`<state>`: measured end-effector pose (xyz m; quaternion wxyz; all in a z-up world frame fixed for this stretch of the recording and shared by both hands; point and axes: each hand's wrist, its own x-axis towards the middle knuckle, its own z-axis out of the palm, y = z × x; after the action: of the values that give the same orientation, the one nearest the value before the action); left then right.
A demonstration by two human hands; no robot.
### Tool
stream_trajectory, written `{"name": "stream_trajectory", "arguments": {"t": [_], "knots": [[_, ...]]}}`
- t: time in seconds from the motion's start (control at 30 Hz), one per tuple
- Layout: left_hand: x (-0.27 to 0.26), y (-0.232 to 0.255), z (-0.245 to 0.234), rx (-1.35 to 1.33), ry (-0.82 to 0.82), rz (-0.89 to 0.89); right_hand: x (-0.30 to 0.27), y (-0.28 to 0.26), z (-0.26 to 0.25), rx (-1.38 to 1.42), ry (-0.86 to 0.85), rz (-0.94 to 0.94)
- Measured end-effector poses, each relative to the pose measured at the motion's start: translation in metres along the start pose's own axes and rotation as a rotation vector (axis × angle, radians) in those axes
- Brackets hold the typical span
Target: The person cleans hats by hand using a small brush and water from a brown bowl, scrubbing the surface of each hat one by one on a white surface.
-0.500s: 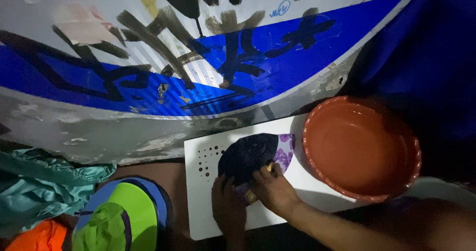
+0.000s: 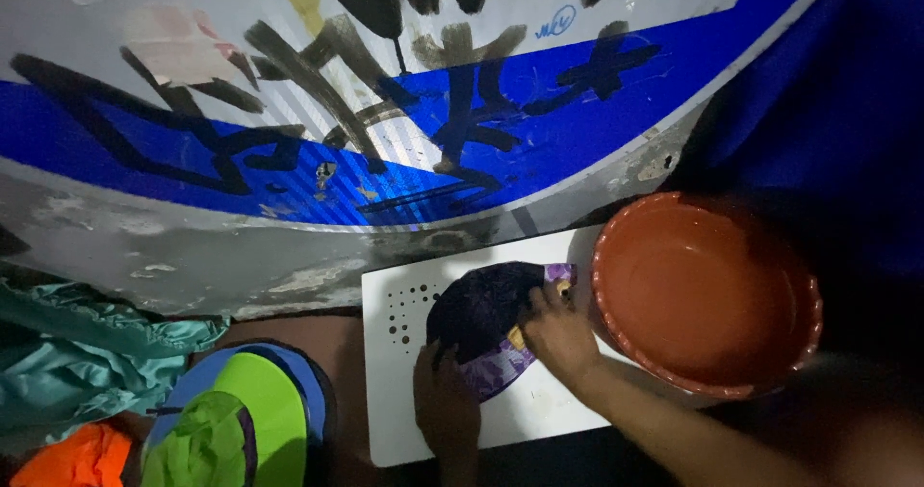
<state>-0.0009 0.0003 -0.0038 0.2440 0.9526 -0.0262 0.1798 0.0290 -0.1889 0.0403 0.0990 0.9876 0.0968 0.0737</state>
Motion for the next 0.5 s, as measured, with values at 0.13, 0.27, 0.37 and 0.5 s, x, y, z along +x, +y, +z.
{"name": "stream_trajectory", "arguments": {"t": [0.13, 0.27, 0.37, 0.5], "knots": [[-0.001, -0.004, 0.004, -0.056, -0.058, -0.051, -0.029, -0.035, 0.041, 0.369, -0.02, 0.002], [-0.003, -0.013, 0.01, -0.068, 0.013, 0.093, -0.035, -0.059, 0.02, 0.225, -0.081, -0.22], [-0.002, -0.007, 0.005, 0.03, -0.131, -0.048, -0.019, -0.029, 0.054, 0.452, -0.046, -0.176], [-0.001, -0.006, 0.006, -0.079, -0.009, -0.024, 0.002, 0.012, 0.034, 0.136, -0.08, -0.044]]}}
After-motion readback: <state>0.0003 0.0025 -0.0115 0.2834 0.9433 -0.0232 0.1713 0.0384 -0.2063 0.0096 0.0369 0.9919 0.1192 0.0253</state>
